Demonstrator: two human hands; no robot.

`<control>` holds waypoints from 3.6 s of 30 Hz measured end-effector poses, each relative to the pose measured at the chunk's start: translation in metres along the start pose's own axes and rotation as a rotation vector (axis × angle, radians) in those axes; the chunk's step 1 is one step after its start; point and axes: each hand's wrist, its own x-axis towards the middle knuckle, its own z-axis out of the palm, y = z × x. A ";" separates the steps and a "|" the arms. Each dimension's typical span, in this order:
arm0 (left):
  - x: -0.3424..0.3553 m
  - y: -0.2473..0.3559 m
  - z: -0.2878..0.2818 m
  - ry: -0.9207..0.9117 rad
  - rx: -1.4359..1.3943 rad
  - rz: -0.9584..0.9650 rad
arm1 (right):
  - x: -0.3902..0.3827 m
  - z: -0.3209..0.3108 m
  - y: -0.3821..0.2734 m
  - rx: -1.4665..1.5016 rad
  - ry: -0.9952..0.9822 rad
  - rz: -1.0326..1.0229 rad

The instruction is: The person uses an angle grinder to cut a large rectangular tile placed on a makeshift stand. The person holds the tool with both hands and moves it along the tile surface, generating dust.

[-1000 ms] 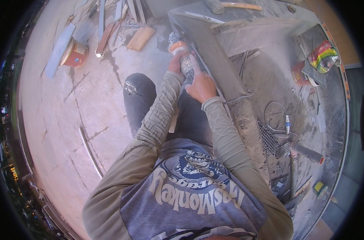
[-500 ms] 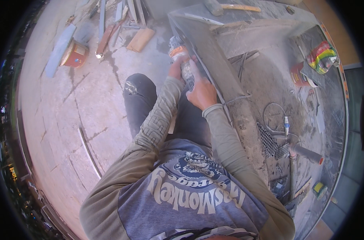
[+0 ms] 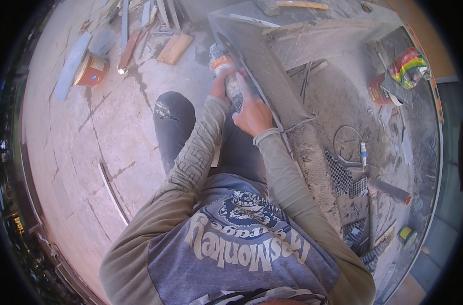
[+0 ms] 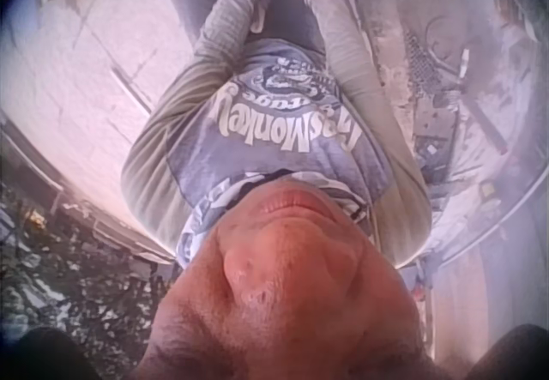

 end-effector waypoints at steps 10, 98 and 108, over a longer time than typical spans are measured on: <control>0.016 0.005 -0.001 -0.018 -0.001 -0.004 | 0.017 0.003 0.000 0.003 -0.018 0.034; -0.017 -0.033 -0.005 -0.041 0.004 0.015 | -0.037 -0.008 -0.001 -0.016 -0.002 -0.022; -0.011 -0.027 0.002 -0.069 -0.028 0.001 | -0.024 -0.002 0.009 0.017 0.096 -0.103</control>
